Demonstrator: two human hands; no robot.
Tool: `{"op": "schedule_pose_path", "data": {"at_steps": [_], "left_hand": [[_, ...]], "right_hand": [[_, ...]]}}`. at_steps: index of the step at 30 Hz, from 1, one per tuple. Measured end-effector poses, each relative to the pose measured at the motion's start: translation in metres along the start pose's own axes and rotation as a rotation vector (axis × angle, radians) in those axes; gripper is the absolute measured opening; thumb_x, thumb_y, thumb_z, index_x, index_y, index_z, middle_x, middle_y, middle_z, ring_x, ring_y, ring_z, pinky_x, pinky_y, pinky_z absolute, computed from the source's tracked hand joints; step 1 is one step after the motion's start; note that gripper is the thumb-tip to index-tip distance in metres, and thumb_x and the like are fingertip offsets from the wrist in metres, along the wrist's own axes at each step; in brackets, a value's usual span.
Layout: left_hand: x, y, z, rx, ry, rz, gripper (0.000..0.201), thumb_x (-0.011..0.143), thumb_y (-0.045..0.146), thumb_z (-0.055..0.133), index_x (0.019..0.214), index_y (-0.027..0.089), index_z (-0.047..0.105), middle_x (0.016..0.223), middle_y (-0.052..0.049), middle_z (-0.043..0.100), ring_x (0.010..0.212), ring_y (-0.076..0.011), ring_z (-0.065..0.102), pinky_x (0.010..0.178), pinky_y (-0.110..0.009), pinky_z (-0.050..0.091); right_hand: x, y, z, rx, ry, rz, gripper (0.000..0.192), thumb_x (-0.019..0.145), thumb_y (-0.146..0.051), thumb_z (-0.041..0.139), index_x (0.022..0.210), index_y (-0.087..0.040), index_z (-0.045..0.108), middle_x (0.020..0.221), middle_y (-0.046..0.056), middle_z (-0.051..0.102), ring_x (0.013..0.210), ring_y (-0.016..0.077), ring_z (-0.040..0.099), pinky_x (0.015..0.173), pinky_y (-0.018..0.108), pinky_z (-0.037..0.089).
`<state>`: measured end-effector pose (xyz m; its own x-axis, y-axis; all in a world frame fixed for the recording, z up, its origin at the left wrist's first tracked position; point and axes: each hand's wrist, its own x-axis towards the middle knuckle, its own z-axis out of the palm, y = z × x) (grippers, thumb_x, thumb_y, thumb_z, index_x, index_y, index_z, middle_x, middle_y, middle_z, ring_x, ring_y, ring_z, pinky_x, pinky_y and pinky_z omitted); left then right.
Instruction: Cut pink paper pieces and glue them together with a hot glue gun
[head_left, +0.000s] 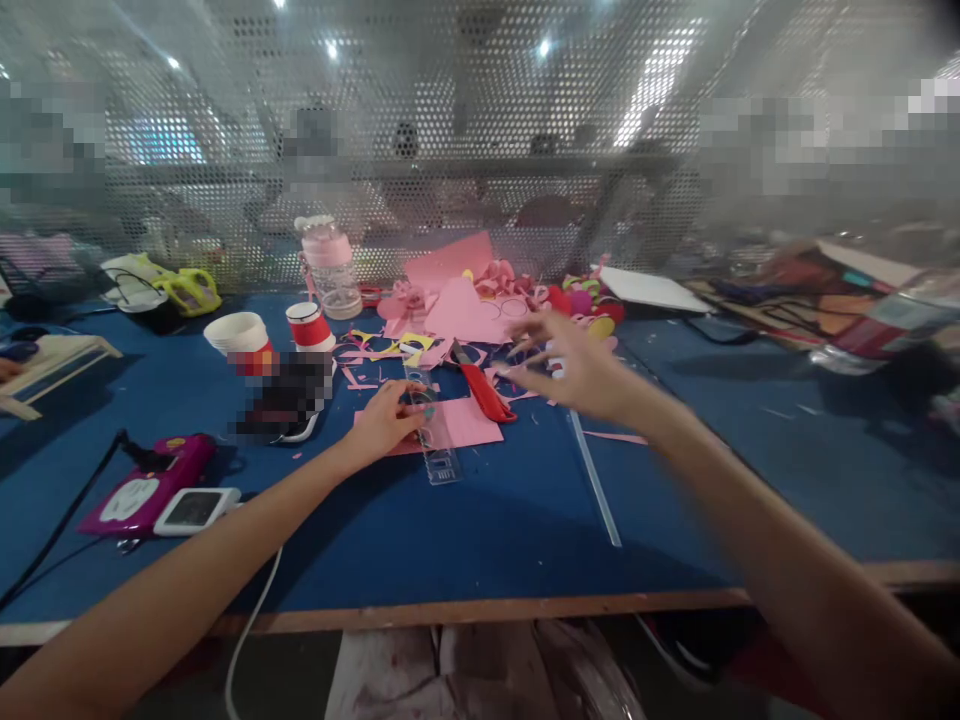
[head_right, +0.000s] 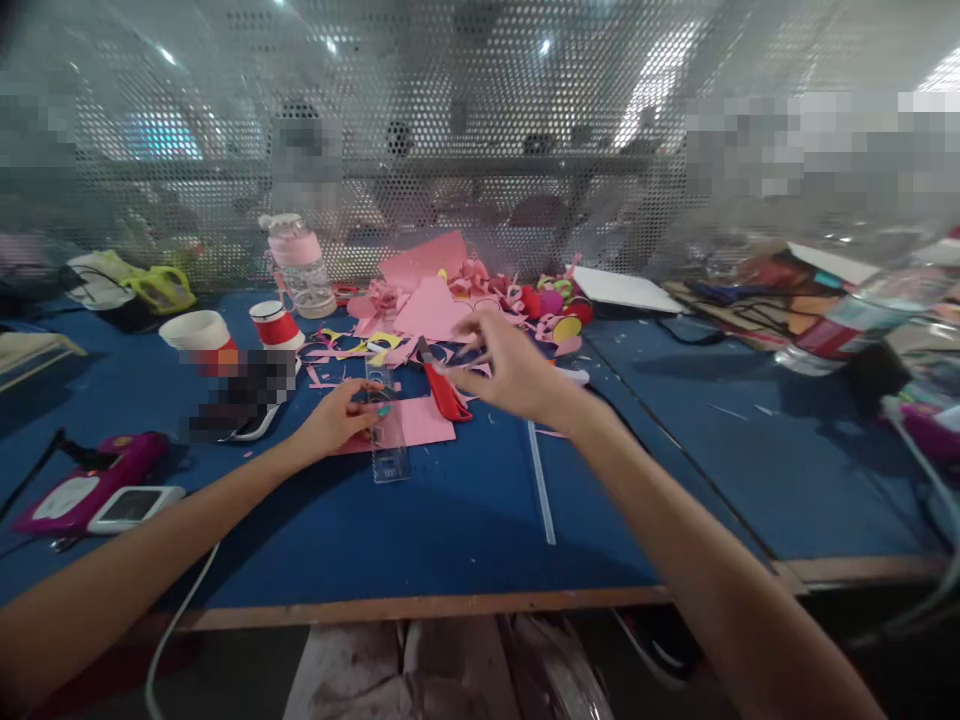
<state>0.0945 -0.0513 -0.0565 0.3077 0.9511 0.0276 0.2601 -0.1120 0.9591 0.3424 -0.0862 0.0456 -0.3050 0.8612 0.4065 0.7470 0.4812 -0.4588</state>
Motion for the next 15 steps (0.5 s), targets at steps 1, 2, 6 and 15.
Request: {"op": "schedule_pose_path", "data": {"at_steps": [1, 2, 6, 15], "left_hand": [[0.002, -0.001, -0.002, 0.002, 0.002, -0.007, 0.032, 0.071, 0.019, 0.063, 0.102, 0.019, 0.054, 0.099, -0.003, 0.055, 0.058, -0.0076, 0.058, 0.051, -0.023, 0.053], [0.003, -0.002, -0.004, 0.005, 0.002, -0.015, 0.032, 0.072, 0.019, 0.062, 0.102, 0.019, 0.053, 0.095, -0.003, 0.056, 0.056, -0.0079, 0.057, 0.05, -0.023, 0.052], [-0.001, -0.001, -0.002, 0.053, 0.024, 0.012, 0.03, 0.074, 0.026, 0.061, 0.102, 0.019, 0.054, 0.095, -0.005, 0.055, 0.069, -0.0143, 0.06, 0.056, -0.028, 0.053], [-0.012, 0.003, 0.005, 0.45, -0.046, 0.316, 0.026, 0.085, 0.032, 0.053, 0.109, 0.024, 0.057, 0.11, -0.006, 0.055, 0.11, -0.0234, 0.046, 0.101, -0.041, 0.034]], "right_hand": [[0.001, 0.007, 0.015, -0.048, -0.064, 0.017, 0.045, 0.077, -0.045, 0.061, 0.11, -0.015, 0.05, 0.109, 0.012, 0.056, 0.094, 0.0221, 0.057, 0.081, 0.039, 0.049], [0.002, 0.013, 0.03, -0.125, -0.107, 0.043, 0.046, 0.077, -0.046, 0.06, 0.108, -0.014, 0.05, 0.108, 0.014, 0.055, 0.094, 0.0246, 0.056, 0.081, 0.041, 0.048], [-0.002, 0.028, 0.071, -0.437, -0.195, 0.076, 0.036, 0.08, -0.037, 0.053, 0.104, -0.011, 0.049, 0.105, 0.018, 0.053, 0.098, 0.0304, 0.052, 0.082, 0.043, 0.045], [-0.009, 0.034, 0.071, -0.353, -0.08, 0.263, 0.021, 0.084, -0.016, 0.036, 0.1, -0.009, 0.047, 0.105, 0.023, 0.056, 0.103, 0.0321, 0.052, 0.086, 0.046, 0.042]]}}
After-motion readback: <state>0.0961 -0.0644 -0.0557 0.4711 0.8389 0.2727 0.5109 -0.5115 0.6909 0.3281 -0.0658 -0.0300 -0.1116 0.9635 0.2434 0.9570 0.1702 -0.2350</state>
